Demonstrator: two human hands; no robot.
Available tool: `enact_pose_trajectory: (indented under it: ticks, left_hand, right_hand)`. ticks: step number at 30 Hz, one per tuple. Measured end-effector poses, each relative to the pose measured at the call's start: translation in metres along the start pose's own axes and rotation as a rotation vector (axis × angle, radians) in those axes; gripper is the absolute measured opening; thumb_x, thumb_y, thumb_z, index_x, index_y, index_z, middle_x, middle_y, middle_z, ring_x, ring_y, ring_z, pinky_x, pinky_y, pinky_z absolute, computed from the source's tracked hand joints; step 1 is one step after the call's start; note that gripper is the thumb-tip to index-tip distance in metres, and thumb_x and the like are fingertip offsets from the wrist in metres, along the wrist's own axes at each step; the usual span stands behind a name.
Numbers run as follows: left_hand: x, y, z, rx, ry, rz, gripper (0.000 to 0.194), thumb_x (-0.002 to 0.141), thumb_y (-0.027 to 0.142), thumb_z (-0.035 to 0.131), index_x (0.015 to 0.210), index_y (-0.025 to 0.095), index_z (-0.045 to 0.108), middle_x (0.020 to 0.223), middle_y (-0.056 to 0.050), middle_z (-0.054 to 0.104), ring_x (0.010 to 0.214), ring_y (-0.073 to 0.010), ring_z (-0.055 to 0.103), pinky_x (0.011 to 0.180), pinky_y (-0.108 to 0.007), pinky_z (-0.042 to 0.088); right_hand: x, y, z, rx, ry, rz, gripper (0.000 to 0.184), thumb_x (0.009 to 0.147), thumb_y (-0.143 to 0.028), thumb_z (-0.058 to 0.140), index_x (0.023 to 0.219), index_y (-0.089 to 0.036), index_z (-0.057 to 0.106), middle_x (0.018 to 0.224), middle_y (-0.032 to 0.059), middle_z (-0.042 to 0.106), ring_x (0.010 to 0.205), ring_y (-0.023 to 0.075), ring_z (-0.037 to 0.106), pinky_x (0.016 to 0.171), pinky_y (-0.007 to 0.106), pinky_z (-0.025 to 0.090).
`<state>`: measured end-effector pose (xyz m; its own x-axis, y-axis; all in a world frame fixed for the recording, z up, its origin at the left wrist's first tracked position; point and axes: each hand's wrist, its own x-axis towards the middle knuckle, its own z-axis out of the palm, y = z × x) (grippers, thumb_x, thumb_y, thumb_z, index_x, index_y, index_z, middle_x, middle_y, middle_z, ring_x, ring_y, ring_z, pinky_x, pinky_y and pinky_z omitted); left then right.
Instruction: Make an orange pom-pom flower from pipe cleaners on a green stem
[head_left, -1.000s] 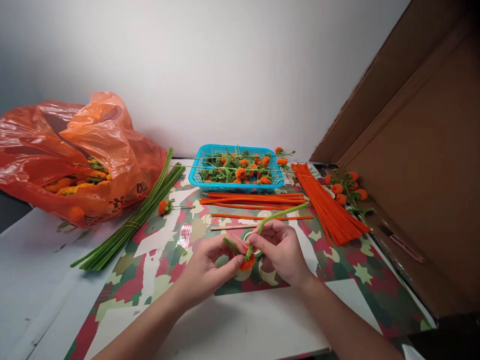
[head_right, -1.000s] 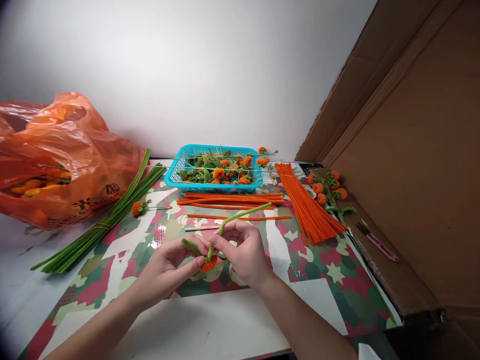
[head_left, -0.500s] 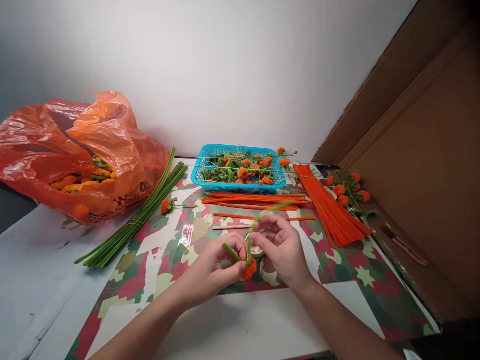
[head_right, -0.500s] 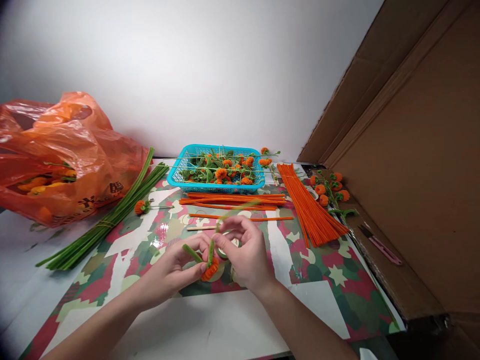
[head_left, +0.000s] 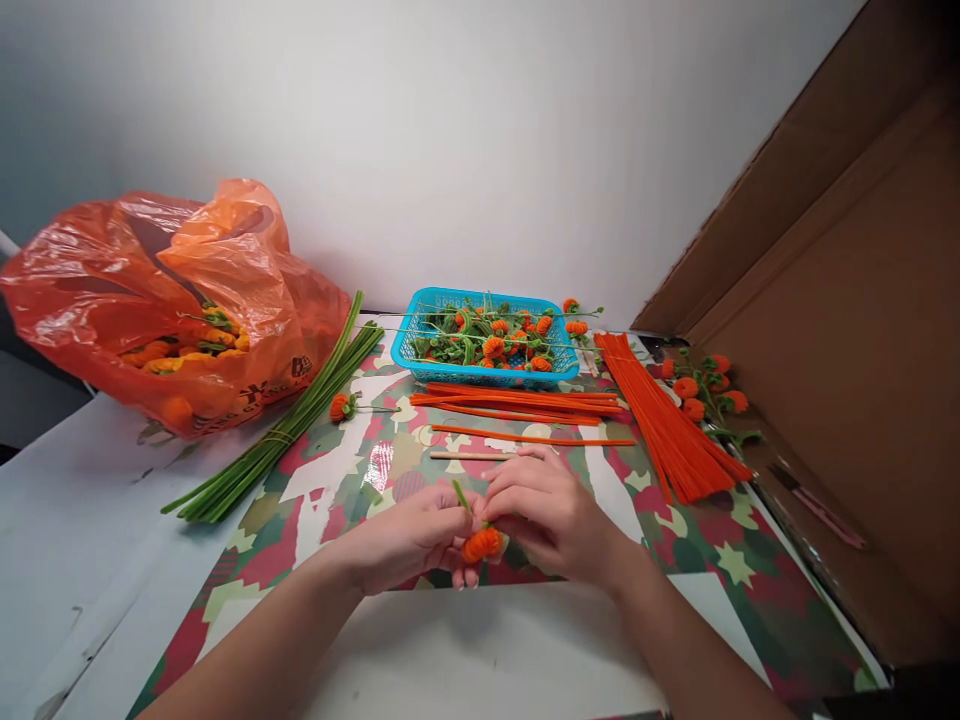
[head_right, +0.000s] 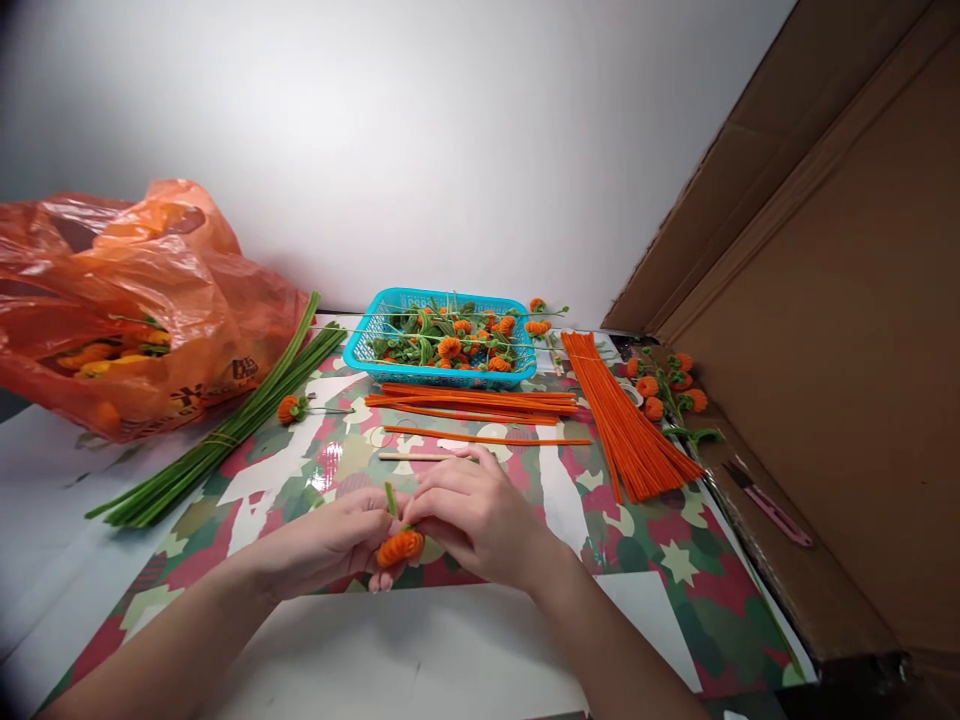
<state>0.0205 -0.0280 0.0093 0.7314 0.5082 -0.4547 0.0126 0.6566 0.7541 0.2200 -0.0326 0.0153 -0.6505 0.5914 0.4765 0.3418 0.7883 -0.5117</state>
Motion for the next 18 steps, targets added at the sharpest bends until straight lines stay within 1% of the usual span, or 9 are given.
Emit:
enact_pose_trajectory:
  ticks: [3,7,10,12,14,16,18]
  left_hand:
    - [0.000,0.002,0.002,0.045,0.036,0.056,0.004,0.069,0.019,0.056,0.070,0.015,0.056,0.064,0.003,0.054,0.053,-0.0093,0.052,0.055,-0.024,0.041]
    - [-0.003,0.005,0.005,0.193,0.094,0.128,0.005,0.071,0.021,0.056,0.070,0.016,0.056,0.061,0.004,0.054,0.055,-0.0107,0.053,0.056,-0.025,0.041]
    - [-0.005,0.005,0.005,0.289,0.169,0.147,0.006,0.073,0.022,0.057,0.074,0.018,0.053,0.062,0.004,0.056,0.058,-0.0117,0.053,0.056,-0.024,0.040]
    - [-0.007,0.004,0.004,0.349,0.230,0.147,0.006,0.077,0.023,0.055,0.077,0.018,0.051,0.060,0.004,0.054,0.055,-0.0108,0.049,0.051,-0.022,0.035]
    - [-0.007,0.001,0.005,0.437,0.298,0.179,0.006,0.080,0.024,0.052,0.079,0.019,0.051,0.060,0.005,0.049,0.052,-0.0098,0.043,0.047,-0.021,0.030]
    - [-0.006,-0.001,0.007,0.577,0.397,0.270,0.006,0.081,0.023,0.051,0.077,0.019,0.051,0.063,0.004,0.047,0.053,-0.0102,0.041,0.048,-0.022,0.030]
    - [-0.004,-0.003,0.010,0.769,0.512,0.410,0.008,0.080,0.020,0.051,0.072,0.020,0.049,0.067,0.003,0.048,0.059,-0.0119,0.044,0.052,-0.023,0.035]
  right_hand:
    - [-0.002,0.001,0.002,-0.023,0.031,-0.031,0.012,0.094,-0.016,0.049,0.093,-0.022,0.060,0.089,0.0023,0.069,0.082,0.0131,0.061,0.089,0.034,0.039]
    - [-0.002,0.000,0.003,-0.091,0.078,-0.073,0.015,0.093,-0.015,0.046,0.094,-0.022,0.060,0.082,0.0021,0.068,0.074,0.0134,0.058,0.087,0.036,0.039]
    - [-0.002,-0.001,0.005,-0.130,0.081,-0.061,0.016,0.092,-0.013,0.045,0.091,-0.021,0.059,0.078,0.0015,0.067,0.070,0.0129,0.057,0.084,0.035,0.038]
    - [-0.002,-0.002,0.006,-0.147,0.079,-0.024,0.016,0.090,-0.012,0.045,0.086,-0.020,0.058,0.072,0.0005,0.064,0.066,0.0124,0.055,0.080,0.034,0.037]
    - [-0.001,-0.003,0.008,-0.164,0.076,0.029,0.016,0.087,-0.011,0.045,0.081,-0.020,0.057,0.068,-0.0006,0.062,0.062,0.0121,0.053,0.076,0.033,0.035]
    - [-0.001,-0.006,0.009,-0.172,0.077,0.091,0.016,0.085,-0.011,0.045,0.075,-0.019,0.055,0.064,-0.0016,0.059,0.059,0.0117,0.049,0.073,0.032,0.033]
    - [0.001,-0.009,0.010,-0.145,0.085,0.170,0.016,0.083,-0.011,0.046,0.071,-0.019,0.053,0.063,-0.0024,0.058,0.057,0.0109,0.046,0.071,0.032,0.031]
